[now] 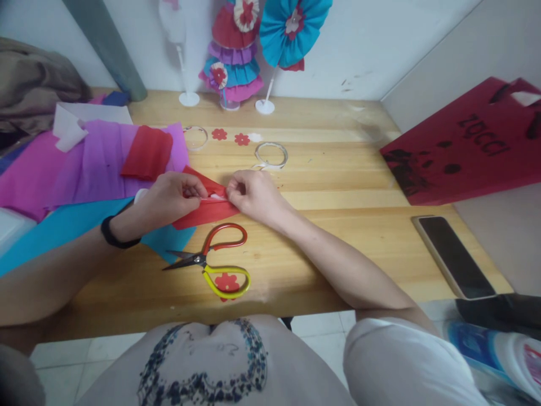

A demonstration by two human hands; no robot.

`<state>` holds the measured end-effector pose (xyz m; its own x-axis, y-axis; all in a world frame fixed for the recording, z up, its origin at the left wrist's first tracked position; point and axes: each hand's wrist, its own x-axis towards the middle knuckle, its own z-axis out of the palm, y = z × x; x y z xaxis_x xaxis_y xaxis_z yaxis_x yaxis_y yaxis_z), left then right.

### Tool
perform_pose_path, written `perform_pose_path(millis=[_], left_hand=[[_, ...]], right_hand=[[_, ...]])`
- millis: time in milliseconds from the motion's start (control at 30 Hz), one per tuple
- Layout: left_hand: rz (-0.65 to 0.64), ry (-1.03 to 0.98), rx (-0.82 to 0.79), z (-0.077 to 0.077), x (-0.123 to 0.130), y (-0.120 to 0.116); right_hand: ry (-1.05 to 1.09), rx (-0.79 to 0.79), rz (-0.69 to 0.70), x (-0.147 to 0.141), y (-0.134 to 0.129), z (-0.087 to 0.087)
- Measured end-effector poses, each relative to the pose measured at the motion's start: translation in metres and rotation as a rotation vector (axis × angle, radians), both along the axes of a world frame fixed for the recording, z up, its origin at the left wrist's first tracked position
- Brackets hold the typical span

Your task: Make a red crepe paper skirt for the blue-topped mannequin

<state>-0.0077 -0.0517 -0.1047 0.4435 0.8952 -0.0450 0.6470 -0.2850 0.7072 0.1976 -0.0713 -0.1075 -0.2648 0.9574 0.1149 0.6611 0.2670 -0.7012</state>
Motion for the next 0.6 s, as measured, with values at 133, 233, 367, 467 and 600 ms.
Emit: perform_pose_path(millis=[133,233,367,467,600], left_hand=[[0.015,0.011,-0.025,0.0058,0.0016,-0.0021],[0.018,0.016,-0.032,0.0083,0.0021,-0.0028],[0.003,0.017,-0.04,0.0055,0.0011,-0.0015],[-0.01,-0.003,-0.04,0.0016,0.0,-0.0004],[-0.004,-0.011,-0.032,0.0011,-0.0004,-0.0006]], right_hand=[[0.027,-0.018,-0.041,0.0017,0.0016,-0.001],[0.064,-0.034,-0.03,0.0023,0.0016,-0.0011],[0.041,-0.047,0.024,0.0016,-0.0005,0.001],[-0.023,-0.022,0.041,0.0005,-0.0025,0.0019],[-0.076,0.033,0.008,0.0004,-0.0031,0.0012]])
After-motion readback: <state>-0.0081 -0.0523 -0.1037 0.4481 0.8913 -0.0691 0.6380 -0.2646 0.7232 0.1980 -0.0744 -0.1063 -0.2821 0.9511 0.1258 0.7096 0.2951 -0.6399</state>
